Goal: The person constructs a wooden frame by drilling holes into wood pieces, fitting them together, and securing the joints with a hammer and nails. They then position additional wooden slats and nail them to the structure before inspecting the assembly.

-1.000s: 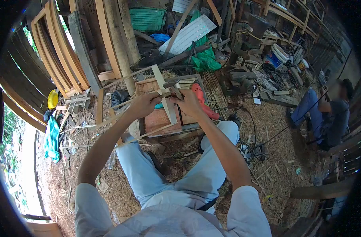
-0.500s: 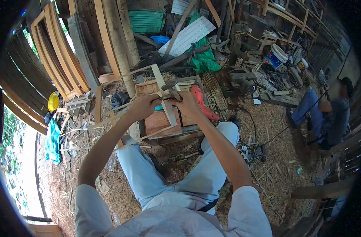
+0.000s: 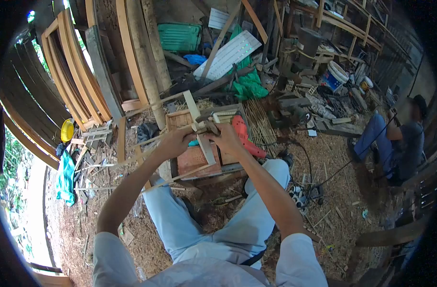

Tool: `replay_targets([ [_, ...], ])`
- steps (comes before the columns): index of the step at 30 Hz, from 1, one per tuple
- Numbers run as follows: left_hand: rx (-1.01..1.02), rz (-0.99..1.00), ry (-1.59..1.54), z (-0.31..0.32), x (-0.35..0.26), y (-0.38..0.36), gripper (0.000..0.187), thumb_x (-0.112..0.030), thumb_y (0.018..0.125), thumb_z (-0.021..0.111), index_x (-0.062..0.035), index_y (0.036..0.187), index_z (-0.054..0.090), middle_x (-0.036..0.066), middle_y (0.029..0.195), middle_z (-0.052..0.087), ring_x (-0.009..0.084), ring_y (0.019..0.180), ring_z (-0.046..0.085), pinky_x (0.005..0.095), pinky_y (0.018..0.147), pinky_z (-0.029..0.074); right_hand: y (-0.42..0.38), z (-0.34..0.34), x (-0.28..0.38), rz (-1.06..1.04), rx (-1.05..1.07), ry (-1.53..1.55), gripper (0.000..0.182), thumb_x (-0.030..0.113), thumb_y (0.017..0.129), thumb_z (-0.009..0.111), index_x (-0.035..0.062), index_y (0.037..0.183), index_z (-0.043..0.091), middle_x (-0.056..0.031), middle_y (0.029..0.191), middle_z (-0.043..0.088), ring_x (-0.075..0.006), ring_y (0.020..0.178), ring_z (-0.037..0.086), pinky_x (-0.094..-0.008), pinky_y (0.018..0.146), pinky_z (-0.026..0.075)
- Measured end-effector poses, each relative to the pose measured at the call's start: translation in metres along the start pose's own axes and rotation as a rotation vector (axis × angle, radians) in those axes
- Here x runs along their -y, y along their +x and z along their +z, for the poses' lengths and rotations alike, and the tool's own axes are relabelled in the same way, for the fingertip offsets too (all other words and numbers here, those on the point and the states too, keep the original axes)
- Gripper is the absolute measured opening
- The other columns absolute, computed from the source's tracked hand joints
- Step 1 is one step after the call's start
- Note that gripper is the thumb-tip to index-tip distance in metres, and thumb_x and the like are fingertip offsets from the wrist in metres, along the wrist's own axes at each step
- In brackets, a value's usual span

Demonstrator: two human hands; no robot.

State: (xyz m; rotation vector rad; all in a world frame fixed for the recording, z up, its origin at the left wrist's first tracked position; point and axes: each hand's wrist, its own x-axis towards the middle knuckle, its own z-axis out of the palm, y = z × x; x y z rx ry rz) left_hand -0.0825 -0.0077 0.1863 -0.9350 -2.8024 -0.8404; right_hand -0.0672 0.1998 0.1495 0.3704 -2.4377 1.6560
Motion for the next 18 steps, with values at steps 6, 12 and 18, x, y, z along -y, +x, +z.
replay_targets([
  [6,-0.007,-0.018,0.024,0.004,0.002,-0.001,0.025,-0.027,0.092,0.056,-0.0060,0.102,0.066,0.020,0.081,0.065,0.0391,0.076,0.063,0.0485,0.067,0.048,0.001,0.002,-0.011,0.044,0.015,-0.030,0.018,0.011,0.082,0.072,-0.0013,0.094,0.066,-0.0054,0.064,0.058,-0.0109,0.053,0.049,-0.0318,0.051,0.040],
  [12,0.005,-0.020,0.043,0.002,0.000,-0.004,0.024,-0.028,0.091,0.056,-0.0063,0.098,0.066,0.019,0.078,0.065,0.0380,0.074,0.064,0.0475,0.065,0.049,0.003,0.006,-0.026,-0.077,0.003,-0.017,0.018,0.013,0.084,0.072,0.0009,0.095,0.065,0.0005,0.059,0.054,-0.0083,0.043,0.049,-0.0280,0.040,0.038],
  [18,0.024,-0.051,0.096,0.003,-0.001,0.000,0.028,-0.034,0.092,0.053,-0.0116,0.101,0.067,0.016,0.081,0.067,0.0365,0.076,0.065,0.0480,0.064,0.050,0.002,0.000,-0.010,-0.008,0.036,0.018,0.019,0.013,0.083,0.072,0.0000,0.097,0.065,0.0016,0.062,0.055,-0.0062,0.050,0.050,-0.0271,0.046,0.040],
])
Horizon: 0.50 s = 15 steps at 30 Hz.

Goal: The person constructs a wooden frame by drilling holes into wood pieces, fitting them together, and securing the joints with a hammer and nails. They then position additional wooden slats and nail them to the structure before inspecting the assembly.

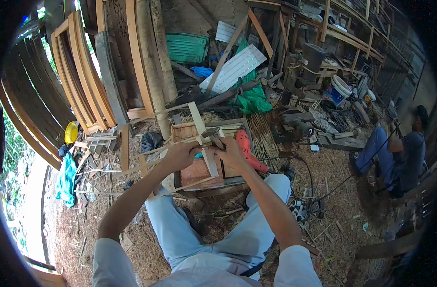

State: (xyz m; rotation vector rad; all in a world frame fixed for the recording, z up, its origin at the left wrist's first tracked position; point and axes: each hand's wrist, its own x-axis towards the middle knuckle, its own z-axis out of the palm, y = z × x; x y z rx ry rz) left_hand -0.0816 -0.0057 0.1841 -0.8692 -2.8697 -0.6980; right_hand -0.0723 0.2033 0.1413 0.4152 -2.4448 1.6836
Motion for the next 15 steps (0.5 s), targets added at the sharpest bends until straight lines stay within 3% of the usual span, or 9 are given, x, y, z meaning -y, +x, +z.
replay_targets([
  [2,0.023,-0.009,0.014,0.000,-0.002,0.000,0.027,-0.032,0.092,0.053,-0.0109,0.100,0.067,0.017,0.080,0.066,0.0369,0.077,0.064,0.0486,0.064,0.050,-0.004,-0.001,0.001,0.013,0.000,-0.004,0.020,0.013,0.083,0.072,-0.0003,0.097,0.066,0.0020,0.063,0.055,-0.0057,0.052,0.050,-0.0270,0.048,0.041],
  [4,-0.019,0.042,0.006,0.003,0.000,0.002,0.025,-0.030,0.092,0.054,-0.0094,0.099,0.067,0.018,0.077,0.066,0.0371,0.073,0.064,0.0484,0.063,0.050,-0.004,-0.004,0.006,-0.002,-0.015,0.017,0.020,0.013,0.080,0.072,-0.0040,0.089,0.067,-0.0066,0.065,0.060,-0.0124,0.059,0.052,-0.0341,0.056,0.041],
  [5,-0.059,0.088,-0.001,0.005,0.001,0.001,0.023,-0.028,0.092,0.055,-0.0079,0.097,0.067,0.018,0.073,0.065,0.0373,0.068,0.064,0.0482,0.062,0.049,-0.003,-0.004,0.004,0.007,-0.016,0.020,0.020,0.013,0.080,0.072,-0.0040,0.089,0.067,-0.0066,0.065,0.060,-0.0124,0.059,0.052,-0.0341,0.056,0.041],
  [7,-0.041,0.072,-0.008,0.004,-0.002,0.000,0.023,-0.028,0.092,0.055,-0.0078,0.097,0.067,0.018,0.073,0.065,0.0375,0.068,0.064,0.0481,0.062,0.049,-0.003,-0.006,-0.002,-0.017,-0.005,0.001,0.018,0.014,0.082,0.071,-0.0025,0.087,0.067,-0.0045,0.060,0.056,-0.0099,0.050,0.049,-0.0320,0.047,0.038],
  [11,-0.025,0.051,0.042,0.002,-0.007,0.002,0.023,-0.027,0.091,0.056,-0.0074,0.097,0.067,0.018,0.075,0.065,0.0381,0.069,0.064,0.0479,0.062,0.050,-0.011,-0.011,0.011,0.017,-0.027,0.055,0.017,0.015,0.084,0.069,-0.0010,0.089,0.066,-0.0030,0.057,0.053,-0.0084,0.044,0.046,-0.0306,0.041,0.035],
  [13,-0.035,0.060,0.027,0.005,-0.007,0.003,0.023,-0.027,0.090,0.056,-0.0076,0.096,0.067,0.018,0.075,0.065,0.0381,0.069,0.064,0.0480,0.062,0.050,-0.016,-0.023,0.052,0.161,-0.109,-0.113,0.024,0.017,0.086,0.068,-0.0003,0.102,0.066,-0.0055,0.081,0.066,-0.0117,0.070,0.056,-0.0310,0.065,0.046],
  [15,-0.042,0.066,0.013,0.006,-0.007,0.004,0.023,-0.027,0.090,0.057,-0.0077,0.095,0.068,0.018,0.075,0.065,0.0381,0.069,0.064,0.0480,0.063,0.050,-0.006,-0.024,0.045,0.108,-0.135,-0.126,0.025,0.020,0.086,0.068,-0.0005,0.100,0.066,-0.0071,0.078,0.065,-0.0133,0.069,0.057,-0.0324,0.064,0.046],
])
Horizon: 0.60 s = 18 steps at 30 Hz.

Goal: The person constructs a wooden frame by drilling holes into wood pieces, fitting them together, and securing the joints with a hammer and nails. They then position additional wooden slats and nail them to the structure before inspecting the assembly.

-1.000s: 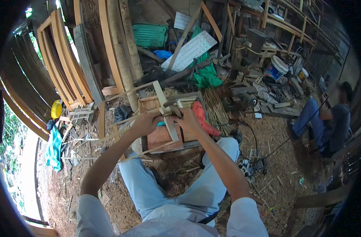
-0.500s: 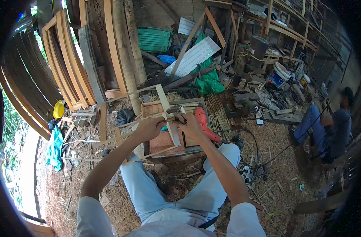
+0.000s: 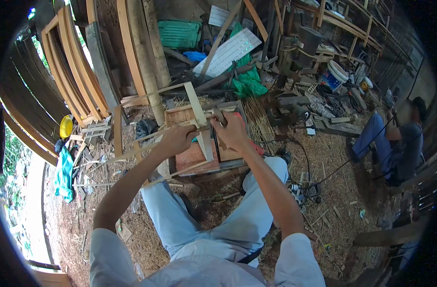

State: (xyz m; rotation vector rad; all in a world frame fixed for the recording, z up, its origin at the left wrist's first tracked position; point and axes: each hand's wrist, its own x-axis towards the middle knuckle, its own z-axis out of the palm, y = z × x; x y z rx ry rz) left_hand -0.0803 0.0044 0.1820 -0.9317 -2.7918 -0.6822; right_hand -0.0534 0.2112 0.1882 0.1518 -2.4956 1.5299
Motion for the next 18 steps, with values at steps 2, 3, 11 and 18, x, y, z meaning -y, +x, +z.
replay_targets([
  [2,0.037,-0.007,0.041,0.000,-0.003,0.002,0.022,-0.026,0.089,0.056,-0.0082,0.095,0.069,0.018,0.076,0.066,0.0373,0.070,0.064,0.0476,0.063,0.050,0.002,-0.002,-0.003,-0.050,-0.036,-0.010,0.027,0.023,0.086,0.068,-0.0007,0.099,0.067,-0.0087,0.075,0.065,-0.0150,0.067,0.058,-0.0338,0.063,0.046],
  [3,0.043,-0.009,0.036,0.001,-0.004,0.002,0.022,-0.026,0.089,0.056,-0.0082,0.095,0.069,0.018,0.076,0.066,0.0373,0.070,0.064,0.0476,0.063,0.050,-0.002,-0.007,0.016,-0.074,-0.009,-0.055,0.028,0.024,0.084,0.069,-0.0010,0.097,0.067,-0.0104,0.073,0.064,-0.0172,0.066,0.059,-0.0347,0.063,0.046],
  [11,0.102,-0.067,0.052,0.006,-0.002,0.001,0.022,-0.020,0.088,0.052,-0.0080,0.094,0.070,0.019,0.076,0.065,0.0364,0.072,0.064,0.0488,0.067,0.051,0.002,0.001,0.026,-0.026,0.155,-0.275,0.028,0.020,0.081,0.072,-0.0038,0.093,0.066,-0.0170,0.074,0.066,-0.0268,0.065,0.062,-0.0391,0.063,0.047],
  [18,0.109,-0.068,0.078,0.002,-0.009,0.000,0.022,-0.020,0.089,0.052,-0.0085,0.094,0.070,0.018,0.076,0.066,0.0358,0.072,0.064,0.0487,0.065,0.051,0.004,0.002,0.026,-0.110,0.157,-0.283,0.025,0.015,0.085,0.063,-0.0101,0.081,0.063,-0.0200,0.059,0.061,-0.0275,0.043,0.061,-0.0392,0.038,0.048],
])
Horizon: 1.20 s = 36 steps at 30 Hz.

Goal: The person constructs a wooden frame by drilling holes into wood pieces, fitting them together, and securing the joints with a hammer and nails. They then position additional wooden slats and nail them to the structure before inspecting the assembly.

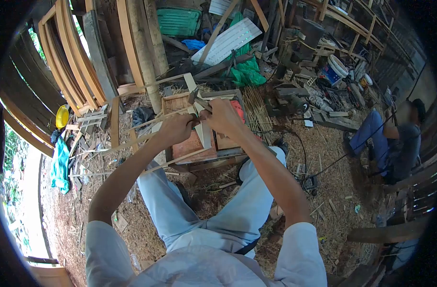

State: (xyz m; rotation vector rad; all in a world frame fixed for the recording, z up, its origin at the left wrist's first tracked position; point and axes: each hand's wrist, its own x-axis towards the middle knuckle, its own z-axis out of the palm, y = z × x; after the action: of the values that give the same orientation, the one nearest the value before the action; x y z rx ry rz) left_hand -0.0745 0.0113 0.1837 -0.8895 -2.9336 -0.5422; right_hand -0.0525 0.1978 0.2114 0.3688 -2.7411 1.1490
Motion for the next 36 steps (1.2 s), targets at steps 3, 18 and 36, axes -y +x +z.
replay_targets([
  [3,0.002,-0.010,-0.006,0.001,0.000,-0.001,0.022,-0.021,0.090,0.052,-0.0097,0.094,0.070,0.017,0.078,0.066,0.0357,0.073,0.064,0.0481,0.065,0.051,-0.001,0.001,0.001,-0.014,-0.019,-0.015,0.024,0.013,0.084,0.062,-0.0098,0.080,0.064,-0.0204,0.059,0.062,-0.0281,0.042,0.061,-0.0399,0.038,0.049],
  [18,0.043,0.029,-0.012,-0.007,0.005,0.001,0.024,-0.025,0.091,0.050,-0.0136,0.102,0.068,0.017,0.083,0.067,0.0360,0.079,0.064,0.0492,0.068,0.050,-0.002,-0.007,0.005,0.106,0.026,-0.020,0.035,0.027,0.081,0.071,-0.0076,0.086,0.064,-0.0246,0.072,0.064,-0.0377,0.067,0.064,-0.0451,0.062,0.047],
  [36,-0.001,0.151,0.105,-0.007,0.005,0.000,0.027,-0.030,0.094,0.051,-0.0085,0.104,0.064,0.017,0.077,0.066,0.0358,0.076,0.065,0.0481,0.064,0.052,-0.034,-0.034,0.046,-0.031,-0.027,-0.448,0.024,0.023,0.090,0.056,0.0114,0.110,0.060,-0.0233,0.085,0.066,-0.0453,0.077,0.062,-0.0522,0.068,0.049],
])
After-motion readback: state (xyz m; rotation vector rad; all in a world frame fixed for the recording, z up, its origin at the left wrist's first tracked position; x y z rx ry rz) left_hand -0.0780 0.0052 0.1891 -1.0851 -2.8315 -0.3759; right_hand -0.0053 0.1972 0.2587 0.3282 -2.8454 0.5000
